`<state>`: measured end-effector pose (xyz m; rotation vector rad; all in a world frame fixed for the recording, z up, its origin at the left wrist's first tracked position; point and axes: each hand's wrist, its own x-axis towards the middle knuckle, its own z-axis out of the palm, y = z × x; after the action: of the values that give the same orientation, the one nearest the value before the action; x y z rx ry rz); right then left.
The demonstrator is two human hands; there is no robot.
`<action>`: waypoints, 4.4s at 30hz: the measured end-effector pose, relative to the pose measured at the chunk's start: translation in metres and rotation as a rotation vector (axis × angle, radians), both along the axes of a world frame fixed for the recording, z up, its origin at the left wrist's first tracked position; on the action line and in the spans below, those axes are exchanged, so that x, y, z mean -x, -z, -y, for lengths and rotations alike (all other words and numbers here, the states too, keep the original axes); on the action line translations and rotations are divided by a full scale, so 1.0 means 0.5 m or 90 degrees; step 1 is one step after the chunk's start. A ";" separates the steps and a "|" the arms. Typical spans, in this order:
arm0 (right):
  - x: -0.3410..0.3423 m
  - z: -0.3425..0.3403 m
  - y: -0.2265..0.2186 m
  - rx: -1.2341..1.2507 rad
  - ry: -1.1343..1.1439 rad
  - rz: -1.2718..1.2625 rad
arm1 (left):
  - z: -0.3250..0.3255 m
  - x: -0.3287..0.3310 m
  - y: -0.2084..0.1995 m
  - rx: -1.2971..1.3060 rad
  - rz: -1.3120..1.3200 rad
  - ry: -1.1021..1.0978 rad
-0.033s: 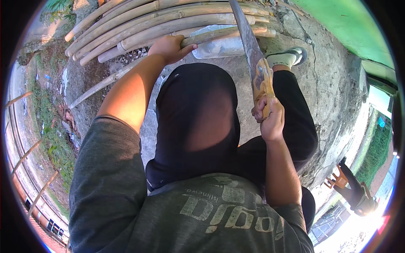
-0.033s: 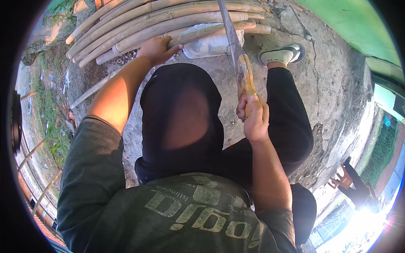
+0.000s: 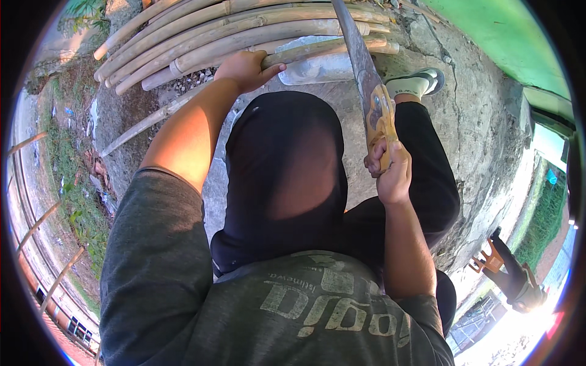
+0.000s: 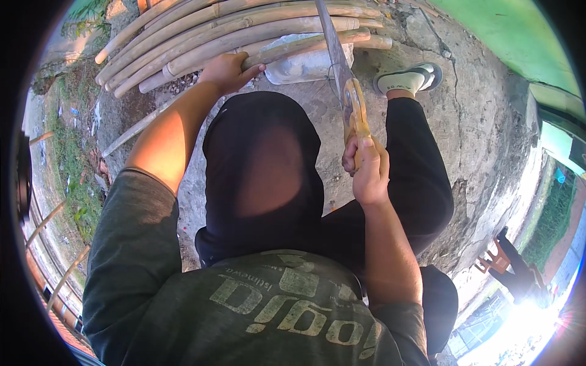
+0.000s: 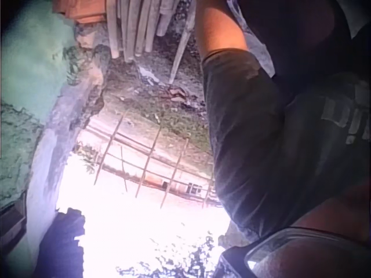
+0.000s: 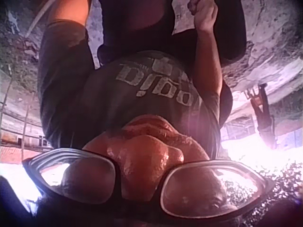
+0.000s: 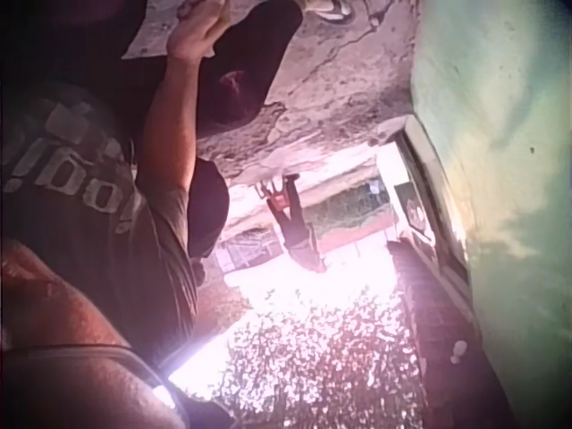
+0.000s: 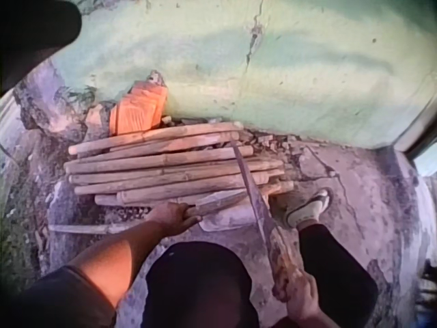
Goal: The recorder uses a hand saw to cut through a bamboo pole on the ground.
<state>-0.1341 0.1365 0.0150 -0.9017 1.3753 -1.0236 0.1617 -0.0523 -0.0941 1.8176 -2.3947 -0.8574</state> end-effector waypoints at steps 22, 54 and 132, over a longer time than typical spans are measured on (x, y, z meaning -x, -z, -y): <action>0.007 0.003 -0.019 -0.014 0.016 0.026 | 0.006 0.005 -0.019 -0.049 0.069 0.032; -0.054 0.067 -0.052 0.006 0.014 -0.165 | 0.023 0.047 0.012 -0.072 0.030 0.015; 0.021 -0.207 -0.117 -0.035 0.043 -0.067 | 0.029 0.033 -0.003 -0.035 0.048 -0.011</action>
<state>-0.1446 0.2398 0.0734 -0.8831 1.5244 -0.9962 0.1454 -0.0670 -0.0926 1.9204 -2.4197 -0.8764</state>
